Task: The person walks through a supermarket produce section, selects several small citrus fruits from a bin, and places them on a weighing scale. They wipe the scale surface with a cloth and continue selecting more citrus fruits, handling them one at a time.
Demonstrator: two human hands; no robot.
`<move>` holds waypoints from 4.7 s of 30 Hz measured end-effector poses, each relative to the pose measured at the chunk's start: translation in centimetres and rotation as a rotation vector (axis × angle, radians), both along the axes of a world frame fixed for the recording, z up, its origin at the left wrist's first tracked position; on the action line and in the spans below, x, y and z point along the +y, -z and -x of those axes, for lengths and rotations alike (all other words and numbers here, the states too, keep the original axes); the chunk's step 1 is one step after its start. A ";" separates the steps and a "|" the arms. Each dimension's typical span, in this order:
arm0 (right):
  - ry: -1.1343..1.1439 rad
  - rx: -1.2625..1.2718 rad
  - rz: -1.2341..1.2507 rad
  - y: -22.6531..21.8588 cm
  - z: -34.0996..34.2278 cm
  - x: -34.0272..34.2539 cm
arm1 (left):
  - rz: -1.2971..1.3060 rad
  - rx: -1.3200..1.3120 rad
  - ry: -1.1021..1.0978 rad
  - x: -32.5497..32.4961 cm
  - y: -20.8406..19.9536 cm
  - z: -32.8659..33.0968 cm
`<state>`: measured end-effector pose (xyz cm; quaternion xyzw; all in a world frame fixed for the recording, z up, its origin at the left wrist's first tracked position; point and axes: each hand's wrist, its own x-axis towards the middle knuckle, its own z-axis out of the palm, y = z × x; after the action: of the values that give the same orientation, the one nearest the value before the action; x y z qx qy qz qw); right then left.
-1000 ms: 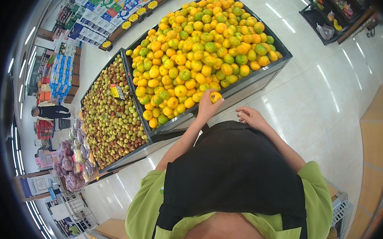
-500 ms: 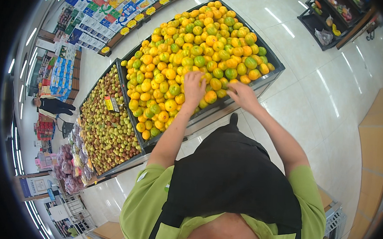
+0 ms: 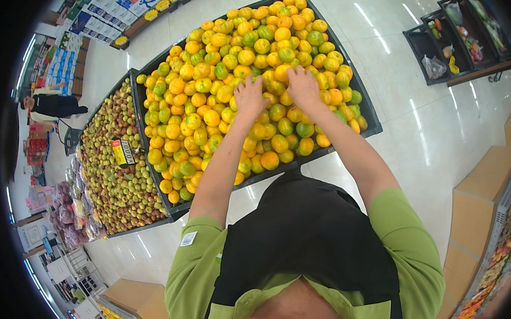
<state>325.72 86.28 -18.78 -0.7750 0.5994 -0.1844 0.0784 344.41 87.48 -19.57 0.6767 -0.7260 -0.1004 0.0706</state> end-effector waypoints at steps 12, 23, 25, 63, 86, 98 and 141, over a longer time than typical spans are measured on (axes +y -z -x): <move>-0.156 -0.125 -0.022 2.1 8.5 -10.5 | 0.152 -0.090 -0.453 -1.9 -0.5 -4.1; -0.296 -0.105 -0.010 -0.8 2.8 -5.9 | 0.250 0.170 -0.054 4.0 -0.8 2.5; -0.268 -0.064 -0.011 -1.3 3.5 -6.5 | 0.416 -0.024 -0.052 4.9 -0.2 3.0; -0.225 0.110 -0.094 1.4 -0.2 -1.5 | -0.189 1.913 -0.882 2.6 3.8 6.9; -0.459 -0.164 -0.034 -5.6 2.8 5.2 | -0.149 2.415 -0.940 10.5 -1.0 5.6; -0.848 0.431 -0.030 1.1 -3.7 -9.6 | -0.210 2.409 -0.888 13.6 -2.8 5.0; -0.226 0.024 -0.093 -1.8 -8.6 -18.7 | -0.156 2.435 -0.885 17.4 -3.4 5.7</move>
<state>334.37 67.58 -17.01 -0.8354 0.5168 -0.1372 0.1274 338.73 104.83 -16.15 0.3341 0.0963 -0.6573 0.6686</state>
